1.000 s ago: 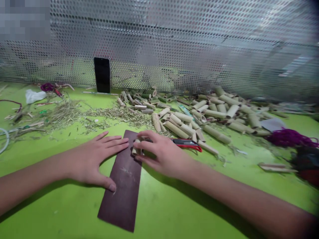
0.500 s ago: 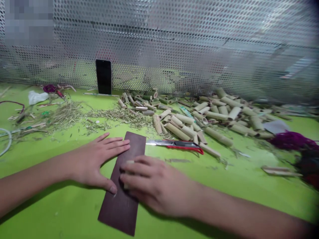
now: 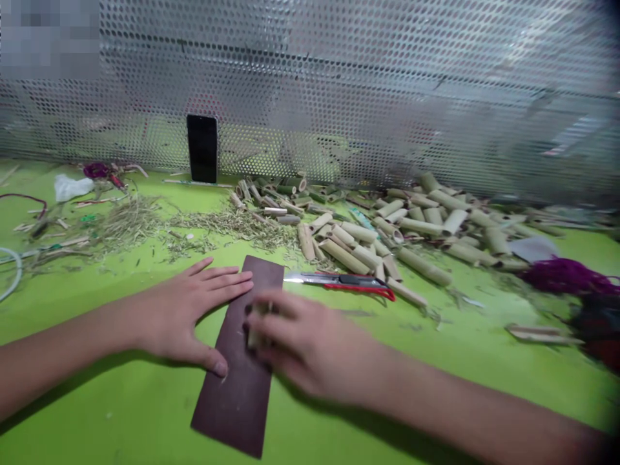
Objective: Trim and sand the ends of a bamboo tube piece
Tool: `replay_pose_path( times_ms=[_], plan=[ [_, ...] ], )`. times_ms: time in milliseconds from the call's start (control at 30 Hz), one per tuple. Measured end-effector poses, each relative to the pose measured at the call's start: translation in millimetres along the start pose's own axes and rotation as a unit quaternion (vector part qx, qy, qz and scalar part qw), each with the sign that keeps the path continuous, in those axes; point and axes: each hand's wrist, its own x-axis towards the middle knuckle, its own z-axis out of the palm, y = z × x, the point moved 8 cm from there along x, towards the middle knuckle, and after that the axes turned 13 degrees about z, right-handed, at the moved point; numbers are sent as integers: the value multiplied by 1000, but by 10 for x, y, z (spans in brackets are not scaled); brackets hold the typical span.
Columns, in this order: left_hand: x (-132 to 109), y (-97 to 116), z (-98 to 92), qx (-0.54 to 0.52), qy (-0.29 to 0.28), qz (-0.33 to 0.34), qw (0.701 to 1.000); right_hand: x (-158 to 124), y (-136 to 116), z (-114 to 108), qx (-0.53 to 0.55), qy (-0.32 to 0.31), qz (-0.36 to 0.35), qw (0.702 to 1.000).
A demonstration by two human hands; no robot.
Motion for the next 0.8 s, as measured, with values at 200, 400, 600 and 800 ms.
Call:
replay_pose_path(
  times_ms=[200, 400, 600, 800],
  plan=[
    [-6, -4, 2, 3, -3, -10, 1000, 16, 62, -74, -65, 84, 6, 994],
    [-3, 11, -5, 7, 1, 2, 1000, -47, -160, 35, -35, 26, -119, 992],
    [-9, 20, -6, 7, 1, 7, 1000, 21, 21, -7, -100, 66, -10, 993],
    [-13, -3, 3, 11, 5, 4, 1000, 6, 5, 13, -93, 71, -23, 993]
  ],
)
